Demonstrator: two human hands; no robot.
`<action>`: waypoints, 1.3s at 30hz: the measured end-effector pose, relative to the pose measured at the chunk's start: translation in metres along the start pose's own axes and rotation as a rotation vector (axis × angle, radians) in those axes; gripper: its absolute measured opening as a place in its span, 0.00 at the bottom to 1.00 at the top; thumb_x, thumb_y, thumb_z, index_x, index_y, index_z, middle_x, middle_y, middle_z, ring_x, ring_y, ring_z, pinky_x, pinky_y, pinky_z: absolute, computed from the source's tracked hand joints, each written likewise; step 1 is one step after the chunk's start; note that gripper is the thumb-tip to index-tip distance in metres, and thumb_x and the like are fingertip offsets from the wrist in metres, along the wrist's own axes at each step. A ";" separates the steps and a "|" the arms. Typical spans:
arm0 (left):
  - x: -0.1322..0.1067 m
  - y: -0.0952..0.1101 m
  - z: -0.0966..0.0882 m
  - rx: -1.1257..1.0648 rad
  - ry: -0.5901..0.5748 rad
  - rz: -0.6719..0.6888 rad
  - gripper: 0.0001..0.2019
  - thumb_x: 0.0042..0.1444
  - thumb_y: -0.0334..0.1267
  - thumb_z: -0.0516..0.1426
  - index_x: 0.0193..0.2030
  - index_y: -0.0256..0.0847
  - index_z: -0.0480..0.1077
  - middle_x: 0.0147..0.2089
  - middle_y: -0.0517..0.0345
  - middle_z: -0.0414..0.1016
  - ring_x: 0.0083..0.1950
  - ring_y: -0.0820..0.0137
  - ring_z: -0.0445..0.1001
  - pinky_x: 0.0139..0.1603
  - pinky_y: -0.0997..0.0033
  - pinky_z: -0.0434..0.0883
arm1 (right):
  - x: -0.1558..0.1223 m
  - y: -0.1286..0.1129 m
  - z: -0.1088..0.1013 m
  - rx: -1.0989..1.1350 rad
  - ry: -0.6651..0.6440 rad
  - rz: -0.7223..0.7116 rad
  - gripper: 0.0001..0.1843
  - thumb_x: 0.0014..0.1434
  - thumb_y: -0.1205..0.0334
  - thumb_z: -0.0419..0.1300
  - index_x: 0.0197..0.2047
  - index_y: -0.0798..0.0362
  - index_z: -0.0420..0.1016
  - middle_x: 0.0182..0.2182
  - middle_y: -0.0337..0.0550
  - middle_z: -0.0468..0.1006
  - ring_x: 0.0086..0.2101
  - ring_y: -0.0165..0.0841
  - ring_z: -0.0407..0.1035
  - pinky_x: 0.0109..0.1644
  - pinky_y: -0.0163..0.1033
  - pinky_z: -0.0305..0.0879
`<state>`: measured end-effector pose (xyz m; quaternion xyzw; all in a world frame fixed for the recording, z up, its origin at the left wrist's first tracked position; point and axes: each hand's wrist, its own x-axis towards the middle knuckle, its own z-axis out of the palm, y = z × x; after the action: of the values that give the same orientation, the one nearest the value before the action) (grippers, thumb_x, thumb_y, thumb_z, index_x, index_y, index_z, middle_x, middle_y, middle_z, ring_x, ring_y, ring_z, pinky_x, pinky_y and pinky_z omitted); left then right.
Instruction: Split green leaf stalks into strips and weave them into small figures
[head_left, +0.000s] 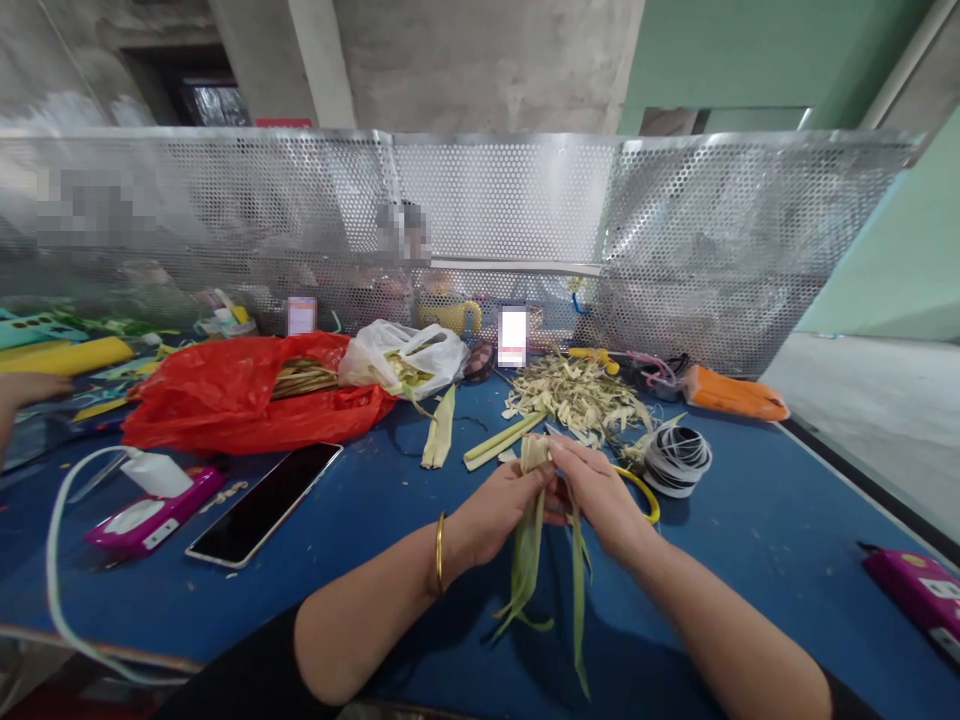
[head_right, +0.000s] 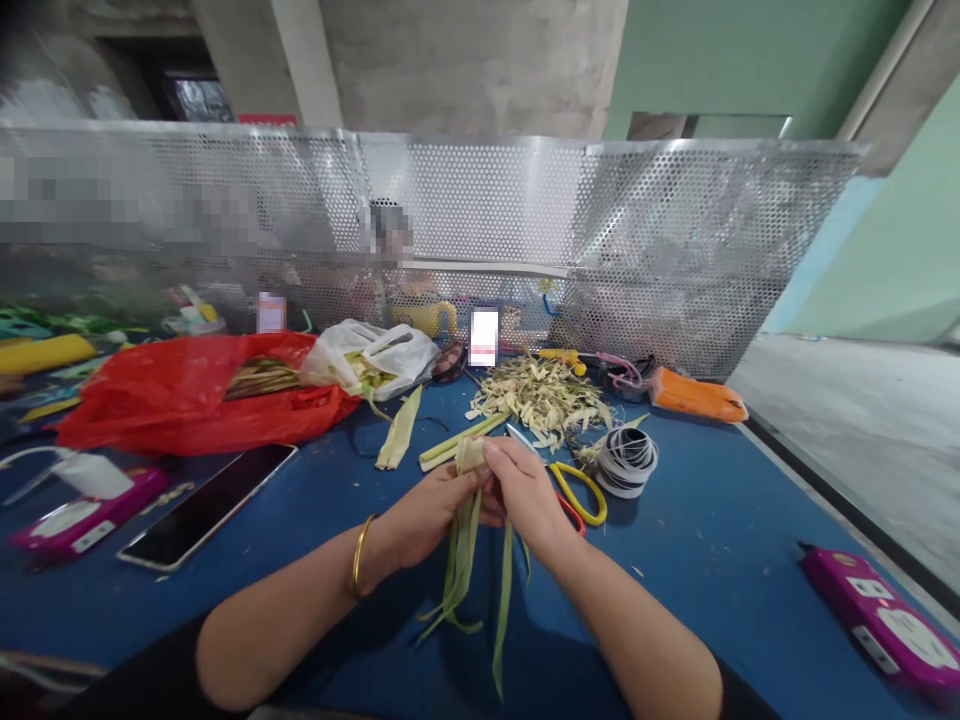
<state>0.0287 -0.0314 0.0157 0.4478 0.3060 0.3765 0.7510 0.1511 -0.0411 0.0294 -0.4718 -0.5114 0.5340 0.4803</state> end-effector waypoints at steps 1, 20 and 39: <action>0.000 0.000 0.001 -0.007 0.013 0.004 0.22 0.41 0.55 0.66 0.28 0.36 0.68 0.28 0.55 0.74 0.29 0.70 0.72 0.35 0.68 0.71 | 0.000 0.000 -0.001 0.001 0.003 -0.011 0.23 0.53 0.43 0.58 0.41 0.54 0.75 0.19 0.33 0.63 0.18 0.26 0.55 0.17 0.32 0.53; -0.005 0.008 -0.003 0.020 -0.136 -0.184 0.18 0.53 0.53 0.58 0.30 0.38 0.63 0.19 0.69 0.57 0.15 0.85 0.47 0.18 0.78 0.43 | 0.003 -0.004 -0.007 -0.214 -0.043 -0.169 0.27 0.57 0.37 0.54 0.25 0.53 0.71 0.19 0.36 0.67 0.25 0.30 0.62 0.35 0.36 0.62; -0.005 0.011 -0.001 0.089 0.040 -0.128 0.13 0.53 0.44 0.56 0.31 0.34 0.72 0.20 0.61 0.67 0.15 0.80 0.59 0.16 0.79 0.55 | 0.006 -0.013 -0.017 -0.168 0.152 -0.203 0.15 0.46 0.53 0.66 0.35 0.53 0.76 0.23 0.39 0.75 0.26 0.31 0.67 0.30 0.37 0.63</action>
<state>0.0221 -0.0321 0.0263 0.4530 0.3653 0.3224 0.7466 0.1674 -0.0331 0.0421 -0.4951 -0.5615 0.4009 0.5280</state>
